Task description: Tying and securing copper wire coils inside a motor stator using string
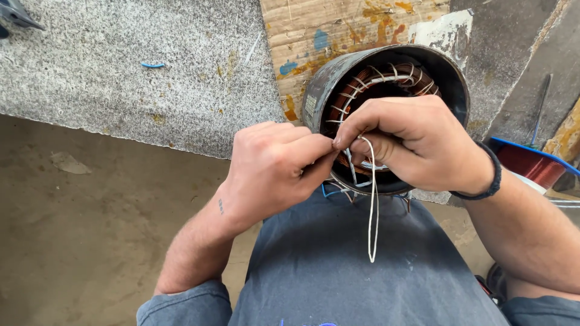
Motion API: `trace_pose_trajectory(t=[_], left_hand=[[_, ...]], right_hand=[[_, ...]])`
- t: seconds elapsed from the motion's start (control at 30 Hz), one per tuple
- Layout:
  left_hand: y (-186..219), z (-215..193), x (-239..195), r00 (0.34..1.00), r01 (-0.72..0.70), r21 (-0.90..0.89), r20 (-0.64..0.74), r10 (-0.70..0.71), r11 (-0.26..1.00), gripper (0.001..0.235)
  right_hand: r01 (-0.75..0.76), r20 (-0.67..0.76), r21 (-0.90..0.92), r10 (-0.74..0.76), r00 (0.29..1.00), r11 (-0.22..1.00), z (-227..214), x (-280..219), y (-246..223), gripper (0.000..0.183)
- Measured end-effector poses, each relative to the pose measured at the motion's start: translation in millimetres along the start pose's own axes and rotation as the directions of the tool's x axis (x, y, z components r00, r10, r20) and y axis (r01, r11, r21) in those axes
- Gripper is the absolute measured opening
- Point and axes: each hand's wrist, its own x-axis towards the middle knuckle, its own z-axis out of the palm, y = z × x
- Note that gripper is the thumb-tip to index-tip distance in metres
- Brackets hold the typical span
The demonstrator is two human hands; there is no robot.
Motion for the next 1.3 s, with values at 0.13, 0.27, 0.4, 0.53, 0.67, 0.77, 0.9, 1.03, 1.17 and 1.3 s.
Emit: trace_pose_trajectory(t=[0.13,0.27,0.4,0.53,0.67,0.77,0.9,1.03,1.17,1.3], left_hand=[[-0.1,-3.0,-0.3,0.997,0.030,-0.034,0.076,-0.027,0.999,0.026],[2.6,-7.3,3.4,0.987,0.090,-0.026,0.133,-0.086,0.996,0.015],[3.8,-8.8,5.4,0.971,0.134,0.056,0.194,-0.143,0.989,0.023],[4.0,-11.0,8.8,0.956,0.115,0.090,0.262,-0.135,0.989,0.024],[3.5,-18.1,12.8,0.939,0.124,0.055,0.316,-0.135,0.991,0.021],[6.4,-29.6,15.5,0.916,0.157,-0.016,0.377,-0.139,0.988,0.020],[6.6,-29.6,4.8,0.967,0.058,-0.088,0.253,-0.034,0.994,0.009],[6.2,-13.2,-6.0,0.989,0.013,-0.106,0.146,0.003,0.994,0.007],[15.9,-11.5,-4.8,0.990,0.069,-0.190,0.132,-0.044,0.979,0.012],[21.4,-13.1,-2.1,0.990,0.085,-0.171,0.126,-0.064,0.982,0.005]], right_hand=[[0.057,0.006,-0.119,-0.056,0.998,0.991,0.3,0.3,-7.6,0.013],[0.105,0.009,-0.209,-0.106,0.994,0.972,4.0,1.6,-16.2,0.015],[0.132,-0.018,-0.293,-0.144,0.989,0.947,7.6,0.2,-22.9,0.014],[0.185,-0.037,-0.420,-0.220,0.975,0.888,13.0,-4.5,-28.4,0.011],[0.206,0.000,-0.494,-0.238,0.971,0.844,15.5,-7.3,-31.5,0.013],[0.231,0.039,-0.593,-0.259,0.965,0.771,13.2,-9.8,-27.9,0.012],[0.328,0.140,-0.674,-0.322,0.937,0.662,12.6,-8.5,-31.9,0.023],[0.386,0.214,-0.803,-0.385,0.898,0.455,20.2,-8.9,-37.4,0.029],[0.367,0.149,-0.767,-0.409,0.900,0.527,19.0,-11.4,-30.1,0.032],[0.358,0.077,-0.648,-0.410,0.909,0.672,14.6,-16.6,-16.3,0.020]])
